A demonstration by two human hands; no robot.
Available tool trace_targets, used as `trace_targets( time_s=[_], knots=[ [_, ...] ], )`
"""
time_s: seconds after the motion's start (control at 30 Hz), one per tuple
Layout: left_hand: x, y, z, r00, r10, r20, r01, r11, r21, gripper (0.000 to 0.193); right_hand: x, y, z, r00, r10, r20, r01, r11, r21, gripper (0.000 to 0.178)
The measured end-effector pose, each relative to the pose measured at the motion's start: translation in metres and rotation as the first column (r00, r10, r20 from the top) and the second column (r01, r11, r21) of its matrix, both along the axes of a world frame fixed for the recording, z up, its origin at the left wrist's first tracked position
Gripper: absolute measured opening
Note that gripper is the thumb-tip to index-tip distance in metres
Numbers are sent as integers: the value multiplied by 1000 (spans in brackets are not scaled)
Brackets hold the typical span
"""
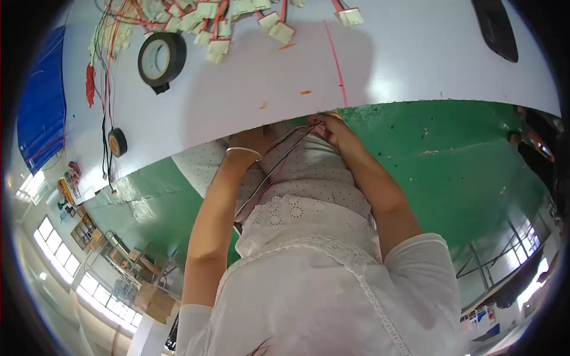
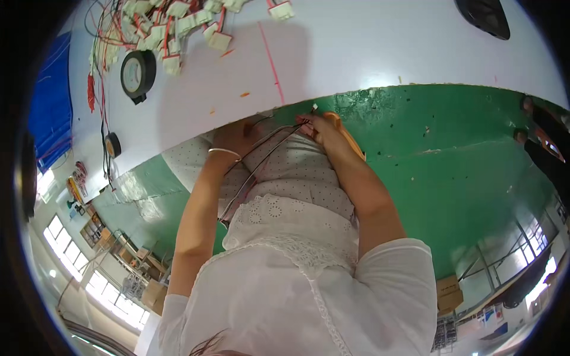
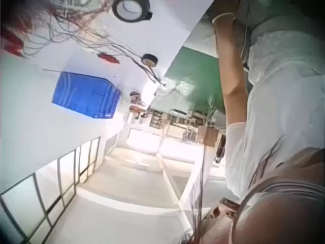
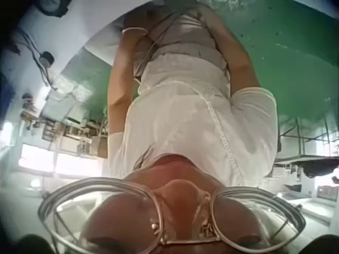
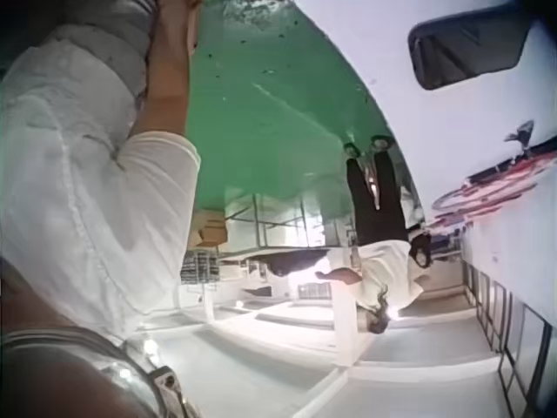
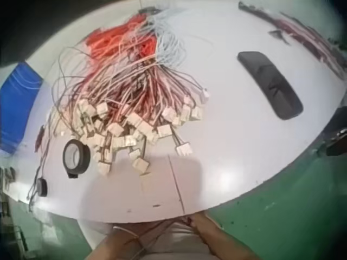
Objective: Assembling, inspecting, and taping electrical wire harnesses at a manual workstation.
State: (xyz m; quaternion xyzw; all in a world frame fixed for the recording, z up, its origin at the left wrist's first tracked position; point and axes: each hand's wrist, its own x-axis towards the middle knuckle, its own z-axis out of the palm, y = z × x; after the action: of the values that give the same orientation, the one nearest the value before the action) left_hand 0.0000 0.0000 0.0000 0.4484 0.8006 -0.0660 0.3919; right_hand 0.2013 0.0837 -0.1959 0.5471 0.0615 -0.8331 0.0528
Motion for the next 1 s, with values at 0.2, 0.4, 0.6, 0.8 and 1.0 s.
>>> trace_targets(
  time_s=[0.2,0.4,0.6,0.8,1.0],
  knots=[
    [47,3,25,971,-143,-191,213,882,421,42,18,9,21,814,-553,-175,579,795,180,40],
    [86,21,-9,976,-194,95,112,833,542,33,51,22,51,623,-631,-461,735,674,70,46],
    [116,41,-9,966,-168,196,83,922,379,24,58,43,86,575,-645,-503,778,622,92,39],
    [120,4,52,976,-213,-49,217,920,327,17,70,68,53,496,-825,-272,868,469,161,38],
    [110,-31,75,996,-87,3,80,925,371,13,68,73,60,493,-810,-318,866,424,264,43]
  ],
)
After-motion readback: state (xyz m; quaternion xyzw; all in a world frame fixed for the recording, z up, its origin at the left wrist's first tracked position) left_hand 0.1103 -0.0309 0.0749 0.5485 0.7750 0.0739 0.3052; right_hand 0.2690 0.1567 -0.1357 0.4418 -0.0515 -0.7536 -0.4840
